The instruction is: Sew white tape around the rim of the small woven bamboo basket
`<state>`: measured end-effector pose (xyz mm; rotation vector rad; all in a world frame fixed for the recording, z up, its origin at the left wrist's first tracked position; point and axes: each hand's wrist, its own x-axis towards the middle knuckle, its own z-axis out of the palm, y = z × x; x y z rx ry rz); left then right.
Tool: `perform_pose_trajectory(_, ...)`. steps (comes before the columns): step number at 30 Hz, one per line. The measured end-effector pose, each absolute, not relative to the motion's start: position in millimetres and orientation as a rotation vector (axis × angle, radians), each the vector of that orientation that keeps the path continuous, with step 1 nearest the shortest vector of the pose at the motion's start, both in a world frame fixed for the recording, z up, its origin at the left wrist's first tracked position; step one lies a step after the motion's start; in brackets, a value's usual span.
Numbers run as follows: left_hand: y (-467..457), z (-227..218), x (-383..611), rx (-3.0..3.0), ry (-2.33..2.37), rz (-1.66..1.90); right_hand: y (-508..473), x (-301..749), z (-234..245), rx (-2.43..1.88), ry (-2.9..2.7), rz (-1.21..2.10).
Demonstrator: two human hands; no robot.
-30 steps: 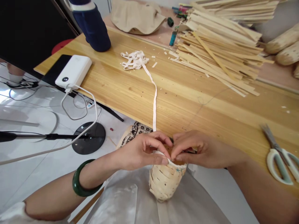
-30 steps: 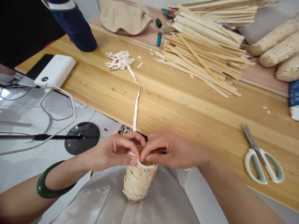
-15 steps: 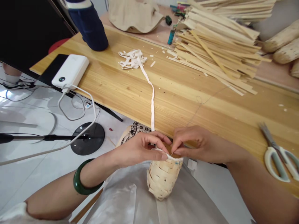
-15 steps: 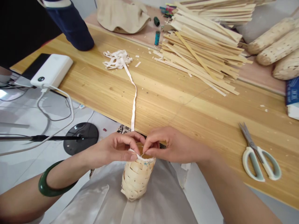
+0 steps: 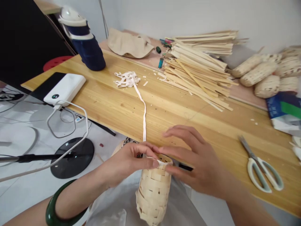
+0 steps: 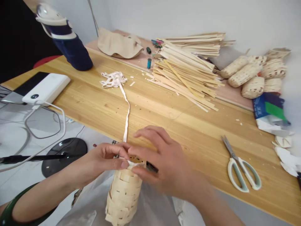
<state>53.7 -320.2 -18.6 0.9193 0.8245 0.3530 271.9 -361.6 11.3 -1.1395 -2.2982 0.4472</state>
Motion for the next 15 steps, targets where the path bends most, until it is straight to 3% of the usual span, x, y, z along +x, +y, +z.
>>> perform_pose_trajectory(7, -319, -17, 63, 0.951, 0.850, 0.367, -376, 256, 3, -1.069, -2.350, -0.127)
perform_pose_trajectory(15, -322, -8, 72, 1.109, 0.976, 0.595, -400, 237, 12, -0.906, -2.287, -0.316)
